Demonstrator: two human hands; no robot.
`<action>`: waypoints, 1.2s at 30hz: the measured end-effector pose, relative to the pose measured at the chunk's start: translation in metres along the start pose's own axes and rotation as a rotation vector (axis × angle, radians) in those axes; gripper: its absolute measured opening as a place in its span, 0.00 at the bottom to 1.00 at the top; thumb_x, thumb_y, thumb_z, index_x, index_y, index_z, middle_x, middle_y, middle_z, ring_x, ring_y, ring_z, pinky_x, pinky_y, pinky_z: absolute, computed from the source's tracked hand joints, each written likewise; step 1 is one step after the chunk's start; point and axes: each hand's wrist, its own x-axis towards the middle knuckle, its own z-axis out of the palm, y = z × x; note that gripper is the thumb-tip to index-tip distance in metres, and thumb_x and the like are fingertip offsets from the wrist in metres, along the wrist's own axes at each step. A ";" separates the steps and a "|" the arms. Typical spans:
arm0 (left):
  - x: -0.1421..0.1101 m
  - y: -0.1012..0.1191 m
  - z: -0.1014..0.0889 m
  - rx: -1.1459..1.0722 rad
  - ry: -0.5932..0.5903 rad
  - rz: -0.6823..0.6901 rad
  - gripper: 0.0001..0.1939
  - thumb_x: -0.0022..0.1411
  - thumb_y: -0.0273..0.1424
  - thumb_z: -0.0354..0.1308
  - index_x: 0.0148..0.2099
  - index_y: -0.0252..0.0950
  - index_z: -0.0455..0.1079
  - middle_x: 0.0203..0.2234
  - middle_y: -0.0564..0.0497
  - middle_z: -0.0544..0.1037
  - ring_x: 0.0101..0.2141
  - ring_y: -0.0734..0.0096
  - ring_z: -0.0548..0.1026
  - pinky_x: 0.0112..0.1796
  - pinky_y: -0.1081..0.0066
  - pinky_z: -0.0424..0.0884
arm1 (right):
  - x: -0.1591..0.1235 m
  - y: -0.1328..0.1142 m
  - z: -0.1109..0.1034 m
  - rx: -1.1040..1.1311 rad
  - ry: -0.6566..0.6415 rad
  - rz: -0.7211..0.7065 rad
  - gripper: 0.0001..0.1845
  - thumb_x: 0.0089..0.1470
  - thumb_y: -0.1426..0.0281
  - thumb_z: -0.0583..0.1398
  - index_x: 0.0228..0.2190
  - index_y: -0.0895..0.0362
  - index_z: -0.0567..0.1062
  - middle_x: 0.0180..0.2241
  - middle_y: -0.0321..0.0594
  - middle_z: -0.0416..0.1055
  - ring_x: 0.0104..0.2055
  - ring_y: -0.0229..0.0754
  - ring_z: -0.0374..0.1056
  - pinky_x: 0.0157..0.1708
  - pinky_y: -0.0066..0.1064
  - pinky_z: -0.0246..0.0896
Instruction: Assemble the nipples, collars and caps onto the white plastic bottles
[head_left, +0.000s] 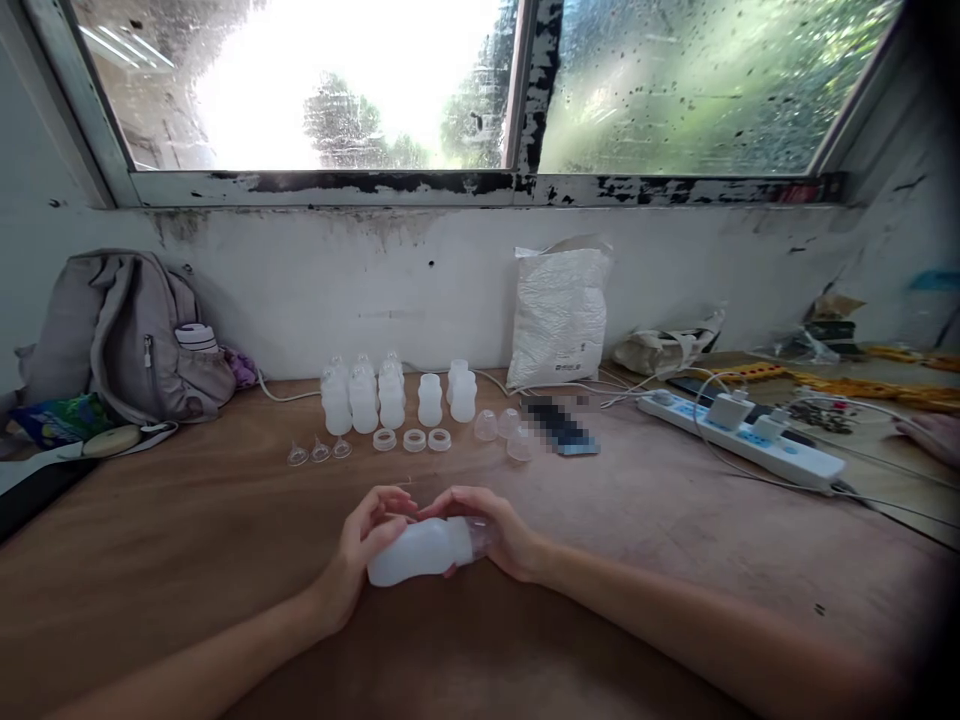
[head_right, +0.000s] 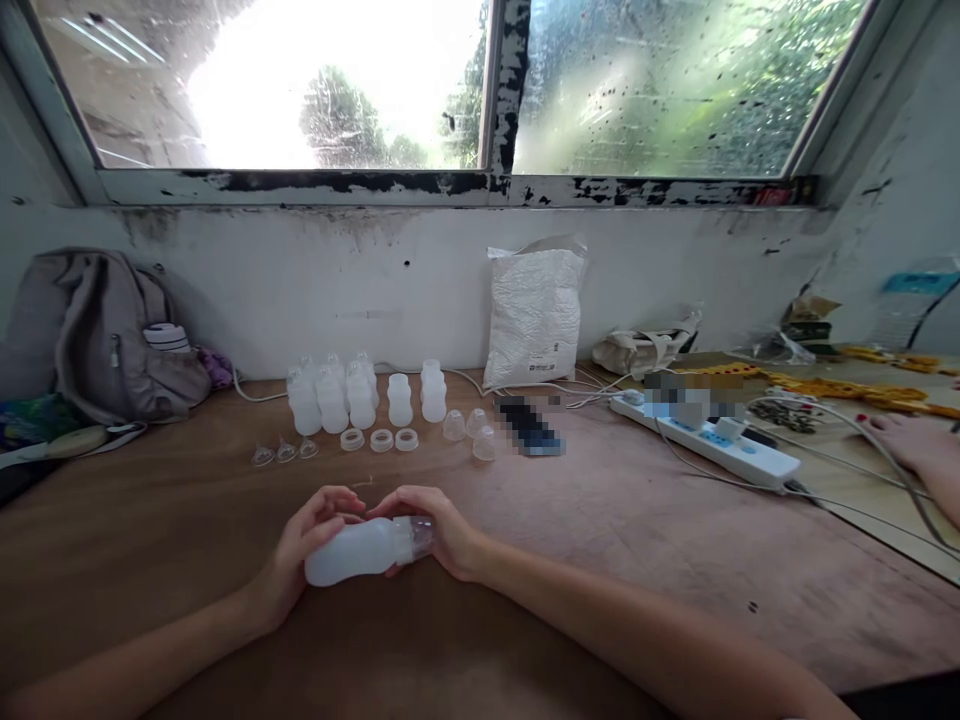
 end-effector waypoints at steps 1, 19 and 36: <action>0.002 -0.001 0.001 -0.065 0.014 -0.064 0.12 0.56 0.37 0.50 0.39 0.36 0.63 0.31 0.48 0.72 0.33 0.66 0.70 0.31 0.73 0.65 | 0.000 0.001 0.001 -0.028 0.013 -0.030 0.16 0.48 0.62 0.54 0.28 0.62 0.74 0.31 0.44 0.71 0.33 0.45 0.65 0.30 0.36 0.60; 0.019 -0.005 0.002 -0.012 0.003 0.085 0.19 0.60 0.35 0.40 0.24 0.33 0.65 0.24 0.48 0.69 0.30 0.68 0.66 0.35 0.70 0.61 | 0.011 0.000 0.002 0.195 0.033 0.076 0.23 0.52 0.56 0.49 0.28 0.62 0.73 0.33 0.45 0.70 0.37 0.42 0.65 0.37 0.32 0.56; 0.034 -0.005 0.006 -0.063 -0.142 0.160 0.23 0.60 0.37 0.41 0.23 0.33 0.71 0.21 0.44 0.70 0.27 0.66 0.69 0.32 0.66 0.63 | 0.003 0.002 -0.006 -0.092 0.076 -0.099 0.16 0.55 0.59 0.48 0.36 0.55 0.69 0.38 0.45 0.68 0.42 0.44 0.64 0.44 0.38 0.56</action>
